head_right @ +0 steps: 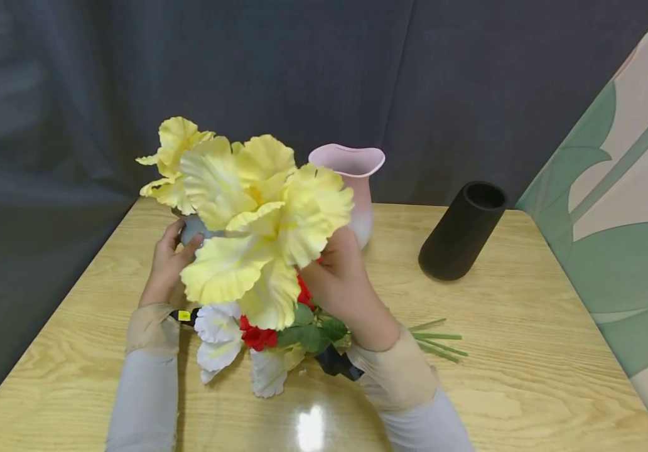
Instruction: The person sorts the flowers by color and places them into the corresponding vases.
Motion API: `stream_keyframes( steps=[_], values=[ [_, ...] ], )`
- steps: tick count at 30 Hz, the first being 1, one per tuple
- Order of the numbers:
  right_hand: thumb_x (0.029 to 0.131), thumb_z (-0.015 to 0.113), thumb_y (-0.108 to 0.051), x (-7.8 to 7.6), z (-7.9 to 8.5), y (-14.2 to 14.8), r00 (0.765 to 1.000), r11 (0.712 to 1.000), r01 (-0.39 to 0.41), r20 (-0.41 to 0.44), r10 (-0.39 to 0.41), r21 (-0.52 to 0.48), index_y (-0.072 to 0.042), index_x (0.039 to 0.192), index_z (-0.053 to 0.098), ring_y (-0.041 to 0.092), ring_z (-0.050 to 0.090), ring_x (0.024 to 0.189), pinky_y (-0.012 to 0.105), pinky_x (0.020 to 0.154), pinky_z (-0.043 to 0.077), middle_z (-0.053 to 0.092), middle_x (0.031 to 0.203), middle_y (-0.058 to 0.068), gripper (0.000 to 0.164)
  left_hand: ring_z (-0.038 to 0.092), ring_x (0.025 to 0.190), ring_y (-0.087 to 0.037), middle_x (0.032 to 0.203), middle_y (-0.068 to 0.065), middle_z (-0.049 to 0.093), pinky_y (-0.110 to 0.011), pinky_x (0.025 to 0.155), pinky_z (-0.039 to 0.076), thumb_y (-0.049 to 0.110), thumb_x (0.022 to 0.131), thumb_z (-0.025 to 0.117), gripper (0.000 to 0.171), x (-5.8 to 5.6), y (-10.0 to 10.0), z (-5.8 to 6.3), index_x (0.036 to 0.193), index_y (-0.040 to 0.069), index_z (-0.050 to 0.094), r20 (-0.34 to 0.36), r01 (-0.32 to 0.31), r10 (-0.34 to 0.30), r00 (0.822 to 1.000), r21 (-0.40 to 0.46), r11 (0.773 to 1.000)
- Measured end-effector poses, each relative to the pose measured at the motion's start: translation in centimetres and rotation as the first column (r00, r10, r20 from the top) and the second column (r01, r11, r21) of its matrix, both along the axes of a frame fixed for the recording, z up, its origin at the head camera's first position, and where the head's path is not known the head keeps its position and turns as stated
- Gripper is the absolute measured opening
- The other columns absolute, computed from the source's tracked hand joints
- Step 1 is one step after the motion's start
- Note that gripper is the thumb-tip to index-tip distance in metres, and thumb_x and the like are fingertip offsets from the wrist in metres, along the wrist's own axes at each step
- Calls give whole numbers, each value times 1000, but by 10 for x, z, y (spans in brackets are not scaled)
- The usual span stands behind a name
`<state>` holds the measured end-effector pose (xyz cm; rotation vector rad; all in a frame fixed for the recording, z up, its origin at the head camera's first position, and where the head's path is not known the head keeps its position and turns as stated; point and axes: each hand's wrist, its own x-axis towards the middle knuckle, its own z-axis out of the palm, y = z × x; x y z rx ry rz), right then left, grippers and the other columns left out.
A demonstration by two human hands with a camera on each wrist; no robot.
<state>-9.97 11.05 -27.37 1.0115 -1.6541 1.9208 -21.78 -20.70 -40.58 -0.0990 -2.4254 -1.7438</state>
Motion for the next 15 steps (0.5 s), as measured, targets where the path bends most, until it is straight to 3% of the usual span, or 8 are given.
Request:
stream_keyframes(
  steps=[6,12,15],
  values=[
    [91,64,3,-9,10,-12,998,999,41,37,-42,20,-12,121,62,5,61,103,23,93,51,66,109,-15,33,36,141,-38,150,-26,35,-57,114,37,17,102,56,60,-1,0,-2,152,-5,31,-14,-5,5,1000,-9,1000],
    [91,60,6,-16,15,-19,989,987,150,8,-151,57,20,115,55,5,60,103,24,92,50,66,107,-16,29,34,142,-40,151,-27,33,-58,114,36,16,102,56,61,-3,0,-2,152,-5,30,-17,-5,5,1000,-26,1000],
    [95,62,-4,-18,17,-22,990,990,137,14,-137,19,18,112,58,5,60,95,23,86,51,67,102,-14,27,33,144,-40,152,-26,32,-58,115,35,16,102,56,61,-4,1,-1,152,-6,29,-13,0,0,1000,-17,1000]
  ],
)
